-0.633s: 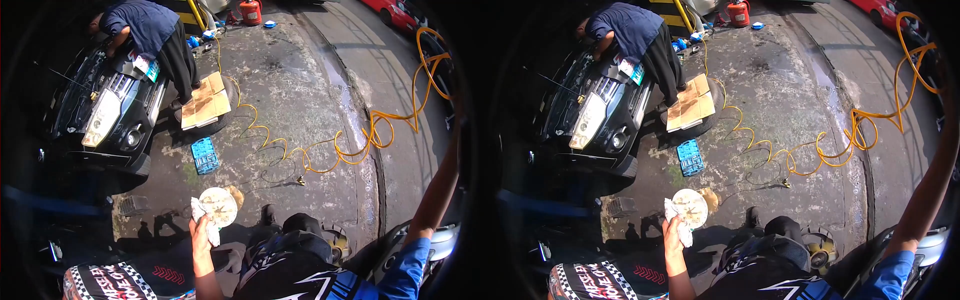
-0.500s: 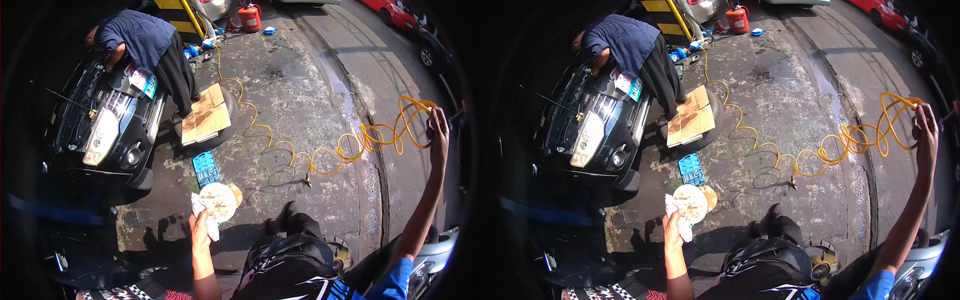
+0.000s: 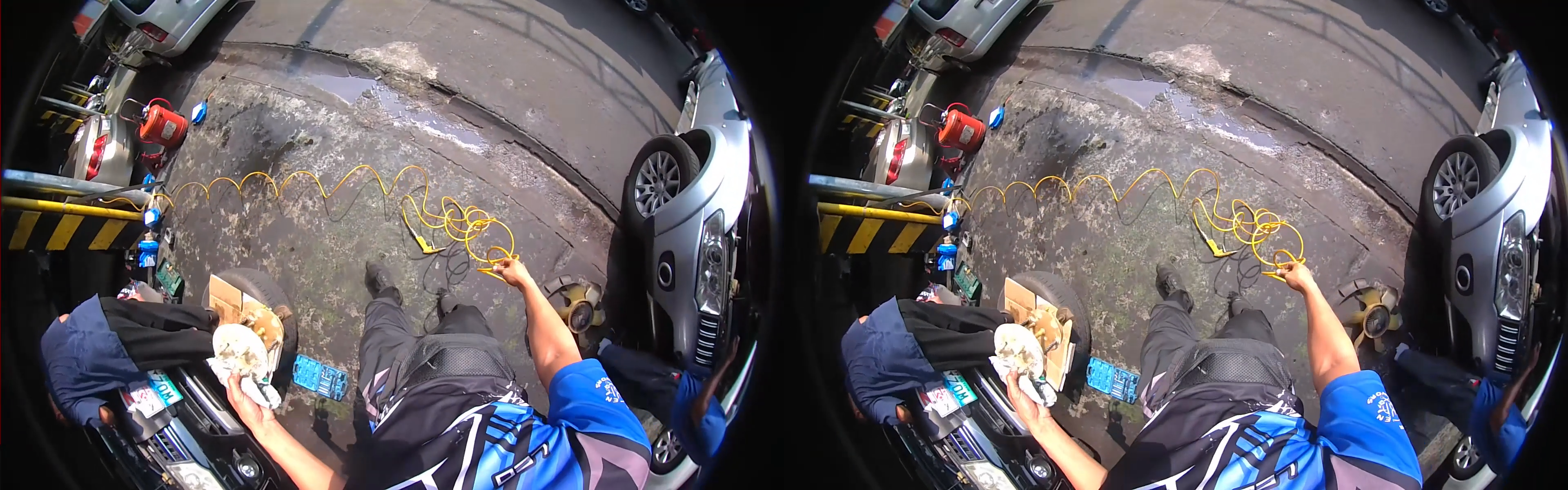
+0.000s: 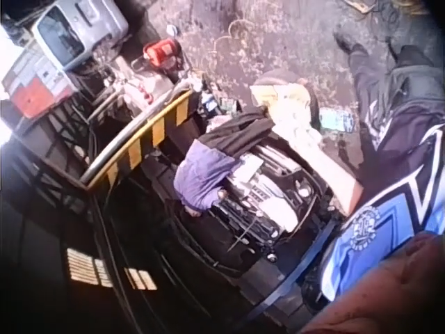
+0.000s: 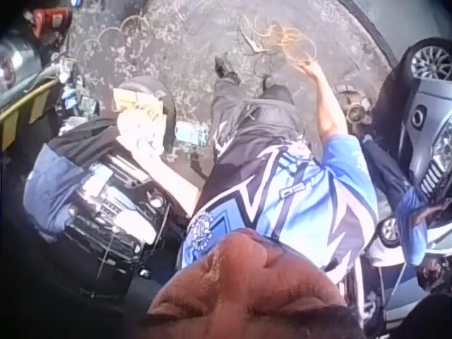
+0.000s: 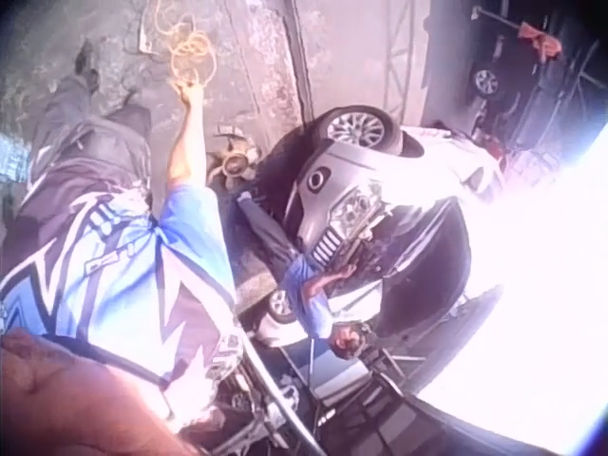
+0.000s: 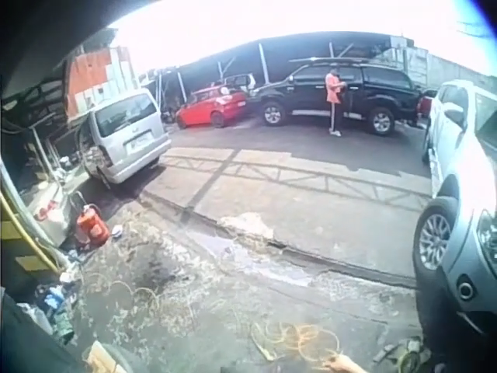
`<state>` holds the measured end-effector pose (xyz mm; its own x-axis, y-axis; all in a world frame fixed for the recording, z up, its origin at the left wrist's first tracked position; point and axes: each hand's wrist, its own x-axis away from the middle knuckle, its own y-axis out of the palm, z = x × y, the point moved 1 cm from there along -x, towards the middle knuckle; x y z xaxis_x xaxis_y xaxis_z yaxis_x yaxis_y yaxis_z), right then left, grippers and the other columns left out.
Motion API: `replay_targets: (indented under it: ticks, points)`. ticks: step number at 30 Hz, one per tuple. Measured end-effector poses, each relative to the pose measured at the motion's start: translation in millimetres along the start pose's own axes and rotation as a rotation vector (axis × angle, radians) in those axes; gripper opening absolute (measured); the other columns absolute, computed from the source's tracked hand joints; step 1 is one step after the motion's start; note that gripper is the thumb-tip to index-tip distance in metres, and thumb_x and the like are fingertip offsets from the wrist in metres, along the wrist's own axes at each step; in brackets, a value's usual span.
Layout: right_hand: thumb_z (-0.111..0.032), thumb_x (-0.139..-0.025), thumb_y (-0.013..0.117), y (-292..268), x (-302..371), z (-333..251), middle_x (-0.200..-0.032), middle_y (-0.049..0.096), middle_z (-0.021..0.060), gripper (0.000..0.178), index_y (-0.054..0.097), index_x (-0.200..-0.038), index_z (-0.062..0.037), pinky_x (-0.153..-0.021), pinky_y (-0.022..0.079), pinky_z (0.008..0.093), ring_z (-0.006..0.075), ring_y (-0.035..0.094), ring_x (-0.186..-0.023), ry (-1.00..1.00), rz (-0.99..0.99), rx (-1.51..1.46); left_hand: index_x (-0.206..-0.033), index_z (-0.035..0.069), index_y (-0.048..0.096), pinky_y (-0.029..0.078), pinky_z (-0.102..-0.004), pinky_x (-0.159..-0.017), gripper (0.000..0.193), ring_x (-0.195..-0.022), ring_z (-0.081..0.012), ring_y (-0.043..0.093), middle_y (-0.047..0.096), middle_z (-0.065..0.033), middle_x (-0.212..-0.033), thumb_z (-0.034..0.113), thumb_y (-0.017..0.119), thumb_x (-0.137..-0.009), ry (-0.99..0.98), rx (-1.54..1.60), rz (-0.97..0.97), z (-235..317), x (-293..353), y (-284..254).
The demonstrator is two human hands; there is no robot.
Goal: Cleaning a fuel pump assembly with a compressed air blow gun in an auto repair shop.
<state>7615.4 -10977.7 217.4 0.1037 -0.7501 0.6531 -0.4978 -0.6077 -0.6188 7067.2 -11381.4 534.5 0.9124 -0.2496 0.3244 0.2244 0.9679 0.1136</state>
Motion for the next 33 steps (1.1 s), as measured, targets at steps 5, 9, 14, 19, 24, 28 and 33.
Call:
replay_targets:
  ticks: [5, 9, 14, 19, 24, 28, 33]
  points:
    - [-0.033, -0.091, 0.072, 63, -16, 30, -0.133, 0.066, 0.0198, 0.051, 0.064, -0.136, -0.0104, -0.111, 0.044, 0.0461, 0.0404, 0.051, -0.135, 0.45, 0.238, 0.029, -0.129, -0.002, 0.058, 0.054, -0.0362, -0.089, 0.036, -0.103, -0.0217, 0.066, 0.066, -0.0096, -0.117, 0.016, 0.059, -0.098, -0.037, -0.16, -0.274, -10, -163, 115]
    - [-0.033, -0.091, 0.069, 107, -46, 34, -0.12, 0.072, 0.0192, 0.044, 0.069, -0.128, -0.0087, -0.103, 0.049, 0.0418, 0.0334, 0.065, -0.12, 0.568, 0.341, -0.328, -0.12, 0.001, 0.063, 0.057, -0.0348, -0.086, 0.028, -0.098, -0.0205, 0.068, 0.069, -0.0076, -0.112, 0.018, 0.059, -0.099, -0.144, -0.144, -0.459, -78, -297, 233]
    - [-0.026, -0.095, 0.068, 197, -152, -9, -0.086, 0.072, 0.0057, 0.034, 0.07, -0.119, -0.0015, -0.057, 0.053, 0.0317, 0.0128, 0.064, -0.063, 0.495, 0.123, -0.592, -0.125, 0.001, 0.061, 0.061, -0.0387, -0.082, 0.032, -0.098, -0.0241, 0.072, 0.071, -0.0104, -0.116, 0.019, 0.06, -0.099, -0.44, -0.045, -0.607, -198, -402, 360]
    - [-0.025, -0.098, 0.064, 311, -302, -20, -0.078, 0.065, 0.0015, 0.029, 0.068, -0.115, -0.0015, -0.05, 0.048, 0.0299, 0.0116, 0.059, -0.06, 0.405, -0.058, -0.773, -0.136, 0.005, 0.055, 0.062, -0.0457, -0.079, 0.045, -0.101, -0.0285, 0.071, 0.069, -0.014, -0.124, 0.023, 0.062, -0.096, -0.548, 0.004, -0.738, -353, -482, 454]
    - [-0.027, -0.102, 0.06, 438, -401, 13, -0.083, 0.062, 0.0052, 0.026, 0.062, -0.115, -0.0047, -0.053, 0.056, 0.0381, 0.0184, 0.062, -0.066, 0.561, -0.294, -0.743, -0.122, 0.007, 0.065, 0.061, -0.0466, -0.084, 0.032, -0.101, -0.0297, 0.07, 0.071, -0.013, -0.117, 0.023, 0.065, -0.094, -0.64, 0.154, -0.763, -467, -531, 489]
    - [-0.039, -0.098, 0.064, 487, -462, 66, -0.091, 0.072, 0.0223, 0.045, 0.067, -0.108, 0.0051, -0.054, 0.061, 0.048, 0.0339, 0.073, -0.068, 0.784, -0.087, -0.504, -0.118, 0.007, 0.067, 0.061, -0.0458, -0.083, 0.029, -0.098, -0.0298, 0.07, 0.073, -0.0122, -0.114, 0.022, 0.064, -0.093, -0.657, 0.236, -0.827, -517, -526, 514]
    - [-0.032, -0.093, 0.069, 487, -524, 114, -0.075, 0.065, 0.0177, 0.033, 0.069, -0.092, 0.0014, -0.052, 0.058, 0.0504, 0.0337, 0.068, -0.064, 0.844, 0.128, -0.593, -0.115, 0.004, 0.067, 0.061, -0.0455, -0.084, 0.029, -0.097, -0.03, 0.071, 0.073, -0.014, -0.112, 0.024, 0.063, -0.094, -0.623, 0.251, -0.974, -518, -514, 512]
